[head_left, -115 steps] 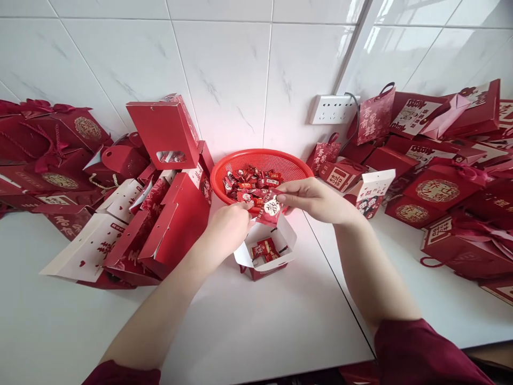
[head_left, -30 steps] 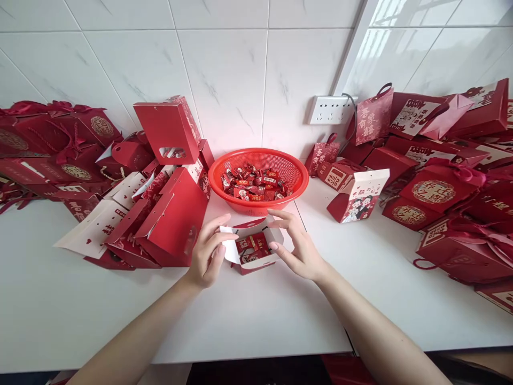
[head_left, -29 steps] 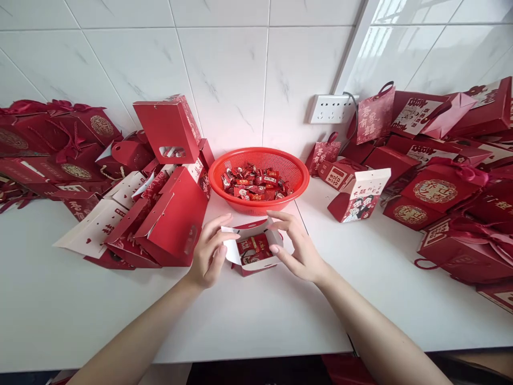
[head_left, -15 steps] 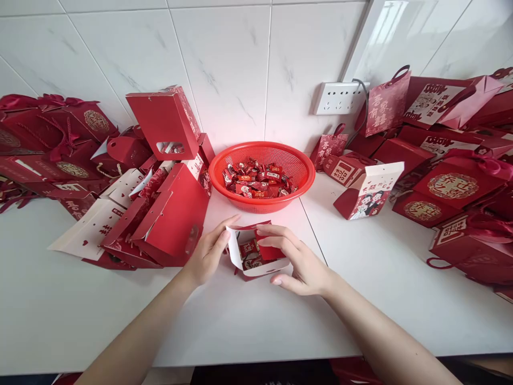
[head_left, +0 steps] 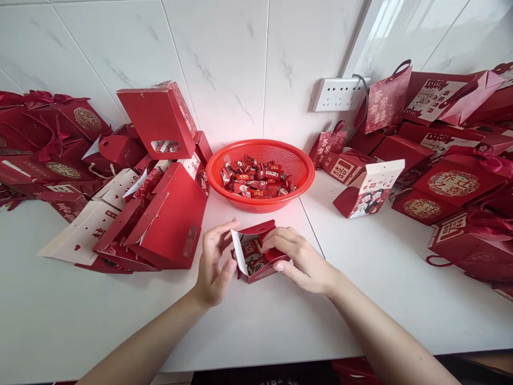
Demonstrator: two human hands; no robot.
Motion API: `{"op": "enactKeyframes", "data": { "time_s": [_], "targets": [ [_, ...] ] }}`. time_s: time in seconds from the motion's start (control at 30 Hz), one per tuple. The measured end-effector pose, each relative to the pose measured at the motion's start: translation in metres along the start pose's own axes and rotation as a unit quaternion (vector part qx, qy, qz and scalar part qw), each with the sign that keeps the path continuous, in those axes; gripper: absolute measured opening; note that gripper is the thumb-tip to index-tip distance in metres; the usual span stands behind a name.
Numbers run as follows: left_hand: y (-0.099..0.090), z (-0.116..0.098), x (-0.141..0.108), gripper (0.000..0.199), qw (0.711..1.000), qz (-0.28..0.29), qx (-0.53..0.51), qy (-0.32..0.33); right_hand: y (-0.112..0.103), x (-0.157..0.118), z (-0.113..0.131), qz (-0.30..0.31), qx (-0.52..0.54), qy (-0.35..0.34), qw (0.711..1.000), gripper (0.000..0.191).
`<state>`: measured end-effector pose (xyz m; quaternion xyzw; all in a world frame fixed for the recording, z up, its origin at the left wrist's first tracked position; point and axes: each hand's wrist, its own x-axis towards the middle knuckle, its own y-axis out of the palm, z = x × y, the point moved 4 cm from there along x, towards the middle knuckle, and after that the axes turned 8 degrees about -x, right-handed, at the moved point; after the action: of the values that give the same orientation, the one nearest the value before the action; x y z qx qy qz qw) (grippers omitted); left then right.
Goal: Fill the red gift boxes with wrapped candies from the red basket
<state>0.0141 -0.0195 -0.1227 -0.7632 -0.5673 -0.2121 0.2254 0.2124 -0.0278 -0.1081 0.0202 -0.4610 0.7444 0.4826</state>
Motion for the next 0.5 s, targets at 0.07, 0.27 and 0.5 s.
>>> {"op": "enactKeyframes", "data": {
  "time_s": [0.07,0.27,0.5],
  "targets": [
    [0.005,-0.003,-0.003,0.059,0.997,0.050,0.039,0.042,-0.003,0.001,0.001,0.010,0.000,0.005,1.000,0.048],
    [0.009,0.003,-0.003,0.077,0.962,0.161,0.177,0.132,0.000,0.001,-0.003,-0.002,0.019,0.024,1.000,0.057],
    [0.000,0.011,0.004,0.079,0.953,0.200,0.221,0.047,-0.003,0.001,-0.009,-0.002,0.016,0.006,1.000,0.047]
  ]
}}
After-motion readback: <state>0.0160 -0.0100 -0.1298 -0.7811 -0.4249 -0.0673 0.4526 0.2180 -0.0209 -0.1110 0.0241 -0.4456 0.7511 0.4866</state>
